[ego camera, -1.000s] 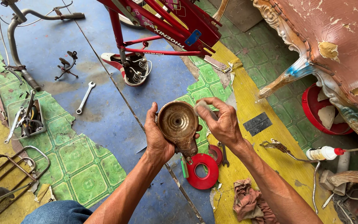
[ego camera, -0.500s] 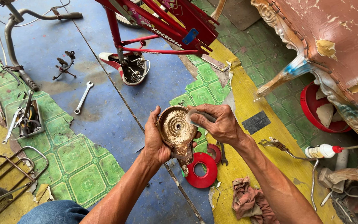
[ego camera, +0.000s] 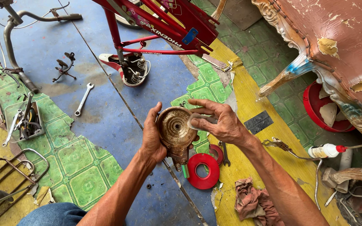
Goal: The person sits on the floor of a bicycle repair area and scrubs a rusty bicycle brake hub with an abrasive pad, rotating the part to scrub its inner and outer surfaces. They continue rubbing the hub's surfaces to remove rust and grime.
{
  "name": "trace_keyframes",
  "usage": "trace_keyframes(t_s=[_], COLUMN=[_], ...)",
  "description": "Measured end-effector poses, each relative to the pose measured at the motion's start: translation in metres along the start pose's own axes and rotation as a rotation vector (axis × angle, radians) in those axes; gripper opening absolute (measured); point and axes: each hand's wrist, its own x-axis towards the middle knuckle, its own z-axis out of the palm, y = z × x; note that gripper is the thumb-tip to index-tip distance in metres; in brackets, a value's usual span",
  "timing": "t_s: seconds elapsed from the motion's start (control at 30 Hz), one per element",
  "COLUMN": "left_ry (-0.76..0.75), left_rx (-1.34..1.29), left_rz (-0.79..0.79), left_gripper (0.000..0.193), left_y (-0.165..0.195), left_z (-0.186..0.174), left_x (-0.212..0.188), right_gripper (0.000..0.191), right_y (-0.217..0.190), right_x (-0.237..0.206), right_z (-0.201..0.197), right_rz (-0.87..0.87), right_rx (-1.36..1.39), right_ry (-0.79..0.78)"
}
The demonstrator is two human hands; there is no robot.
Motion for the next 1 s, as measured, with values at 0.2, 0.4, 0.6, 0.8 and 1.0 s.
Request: trace_keyframes(t_s=[0.2, 0.4, 0.6, 0.8, 1.0], left_ry=[0.147, 0.183, 0.170, 0.200, 0.205], left_rx=[0.122, 0.188, 0.158, 0.162, 0.148], left_rz=[-0.027, -0.033, 0.063, 0.025, -0.013], left_gripper=[0.068, 0.066, 0.056, 0.056, 0.058], left_y=[-0.004, -0.002, -0.014, -0.013, -0.012], left_z=[0.006, 0.009, -0.003, -0.003, -0.002], left_x=[0.000, -0.003, 0.006, 0.007, 0.004], right_gripper=[0.027, 0.029, 0.035, 0.032, 0.032], right_y=[0.000, 0.003, 0.011, 0.008, 0.013], right_x=[-0.001, 0.004, 0.002, 0.007, 0.004], right_z=[0.014, 0.001, 0.014, 0.009, 0.007], right_rz=[0.040, 0.018, 0.062, 0.121, 0.130], right_rx=[-0.189, -0.086, -0.266, -0.205, -0.169], right_ry=[0.200, 0.026, 0.186, 0.137, 0.096])
